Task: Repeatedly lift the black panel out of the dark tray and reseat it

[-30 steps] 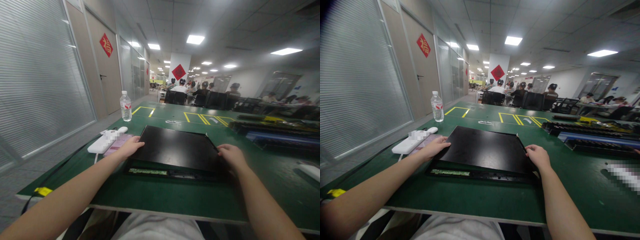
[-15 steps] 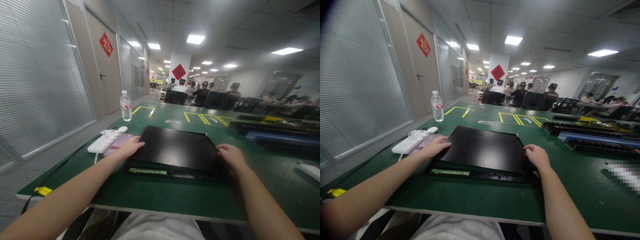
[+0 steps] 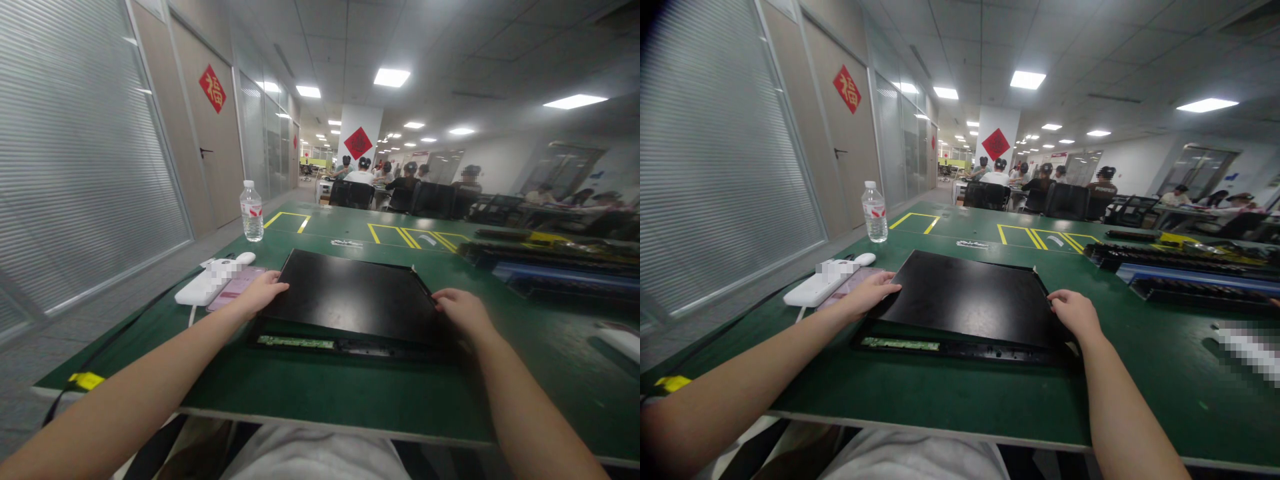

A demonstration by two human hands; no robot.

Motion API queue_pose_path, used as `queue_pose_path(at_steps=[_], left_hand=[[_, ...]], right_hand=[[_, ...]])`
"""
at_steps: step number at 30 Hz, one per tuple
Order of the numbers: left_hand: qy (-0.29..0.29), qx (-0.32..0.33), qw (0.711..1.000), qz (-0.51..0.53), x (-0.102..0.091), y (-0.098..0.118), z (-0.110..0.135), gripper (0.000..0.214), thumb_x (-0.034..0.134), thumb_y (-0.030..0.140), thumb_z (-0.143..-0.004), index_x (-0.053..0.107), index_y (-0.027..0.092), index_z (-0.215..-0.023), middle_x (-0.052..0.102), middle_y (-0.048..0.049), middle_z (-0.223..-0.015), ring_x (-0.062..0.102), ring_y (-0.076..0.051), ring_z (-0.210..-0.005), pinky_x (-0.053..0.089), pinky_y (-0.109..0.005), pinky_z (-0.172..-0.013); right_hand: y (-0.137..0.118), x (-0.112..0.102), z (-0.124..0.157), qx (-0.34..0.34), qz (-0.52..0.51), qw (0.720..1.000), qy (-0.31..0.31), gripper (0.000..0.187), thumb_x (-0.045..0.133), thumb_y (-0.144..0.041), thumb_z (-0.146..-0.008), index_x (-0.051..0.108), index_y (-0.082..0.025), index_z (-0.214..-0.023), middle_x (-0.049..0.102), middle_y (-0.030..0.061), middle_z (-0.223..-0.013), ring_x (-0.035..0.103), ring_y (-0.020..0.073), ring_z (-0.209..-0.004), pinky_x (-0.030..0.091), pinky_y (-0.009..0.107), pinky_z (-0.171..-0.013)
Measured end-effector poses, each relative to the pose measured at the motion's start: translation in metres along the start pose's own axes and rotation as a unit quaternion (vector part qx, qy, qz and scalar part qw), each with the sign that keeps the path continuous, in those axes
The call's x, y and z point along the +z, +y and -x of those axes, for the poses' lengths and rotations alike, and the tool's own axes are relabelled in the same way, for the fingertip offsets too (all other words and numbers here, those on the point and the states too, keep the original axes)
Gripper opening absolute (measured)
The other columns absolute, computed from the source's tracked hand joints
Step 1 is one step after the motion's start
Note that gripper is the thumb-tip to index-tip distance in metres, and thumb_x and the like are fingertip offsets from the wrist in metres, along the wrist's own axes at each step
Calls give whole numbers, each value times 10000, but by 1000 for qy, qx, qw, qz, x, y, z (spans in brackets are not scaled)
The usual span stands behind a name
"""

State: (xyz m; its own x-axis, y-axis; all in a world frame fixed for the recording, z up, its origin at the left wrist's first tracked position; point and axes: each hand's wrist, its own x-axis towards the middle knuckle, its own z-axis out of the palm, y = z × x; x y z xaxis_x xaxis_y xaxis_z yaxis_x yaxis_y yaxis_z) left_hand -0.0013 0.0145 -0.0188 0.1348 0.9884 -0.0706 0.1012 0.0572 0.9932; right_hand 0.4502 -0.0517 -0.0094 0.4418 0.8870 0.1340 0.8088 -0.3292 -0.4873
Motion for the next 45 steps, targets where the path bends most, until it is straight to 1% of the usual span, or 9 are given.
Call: queue_pose_path(at_steps=[3,6,10,17,27,33,37,41,45], left_hand=[[10,-10,1000,9,2,3,3,395,769,273,-575,652,167,-937,763,-49,-809,717,-252,-692,546,-357,-671],[15,-19,1000,17,4,8,7,413,765,282,-576,654,167,-957,757,-49,-806,717,-259,-729,541,-358,-685],[22,-16,1000,12,6,10,9,339,715,313,-628,673,181,-938,752,-43,-788,720,-269,-782,540,-356,-705],[19,-22,999,38,5,8,7,291,639,259,-668,699,210,-949,767,-40,-805,728,-278,-831,554,-360,-717],[32,1,999,35,0,10,3,421,720,300,-640,713,180,-1044,781,-61,-884,725,-276,-833,554,-364,-732],[59,36,997,-16,-6,9,2,455,758,353,-621,750,164,-1035,783,-89,-961,707,-291,-940,536,-376,-823],[48,85,991,-92,-9,10,3,319,731,368,-629,778,187,-888,777,-75,-986,684,-307,-999,497,-385,-913],[78,112,978,-156,-10,9,2,214,717,344,-621,764,207,-780,760,-78,-1068,639,-332,-1096,443,-390,-998],[34,145,960,-236,-10,7,-1,97,692,328,-630,725,240,-656,759,-76,-1001,641,-351,-1063,435,-411,-1012]], right_hand=[[-2,-1,1,8,-2,1000,-3,296,527,-194,-736,773,-226,-896,748,28,-780,654,213,-789,428,292,-650],[-4,-3,2,14,-8,1000,3,282,537,-191,-732,773,-224,-884,747,29,-758,655,211,-774,432,292,-648],[-5,-4,3,15,-13,1000,-1,270,541,-190,-737,770,-227,-874,749,24,-753,662,213,-784,435,292,-649],[1,-1,0,19,-31,999,0,266,540,-195,-733,765,-224,-872,752,27,-756,667,212,-767,431,283,-620],[3,1,-3,30,-35,999,-8,288,543,-199,-723,769,-221,-900,753,28,-778,663,203,-763,431,277,-629],[3,1,-3,34,-40,999,-8,291,540,-193,-723,770,-221,-899,753,30,-772,664,209,-764,426,283,-617],[2,0,-1,38,-43,998,-13,289,526,-193,-737,765,-217,-898,751,31,-775,664,206,-758,433,287,-629],[4,2,-2,37,-48,998,-11,297,524,-200,-730,765,-216,-903,752,36,-791,663,203,-734,434,286,-615],[7,3,-4,34,-57,998,-7,300,529,-217,-719,763,-219,-907,753,37,-791,659,202,-714,435,284,-598]])
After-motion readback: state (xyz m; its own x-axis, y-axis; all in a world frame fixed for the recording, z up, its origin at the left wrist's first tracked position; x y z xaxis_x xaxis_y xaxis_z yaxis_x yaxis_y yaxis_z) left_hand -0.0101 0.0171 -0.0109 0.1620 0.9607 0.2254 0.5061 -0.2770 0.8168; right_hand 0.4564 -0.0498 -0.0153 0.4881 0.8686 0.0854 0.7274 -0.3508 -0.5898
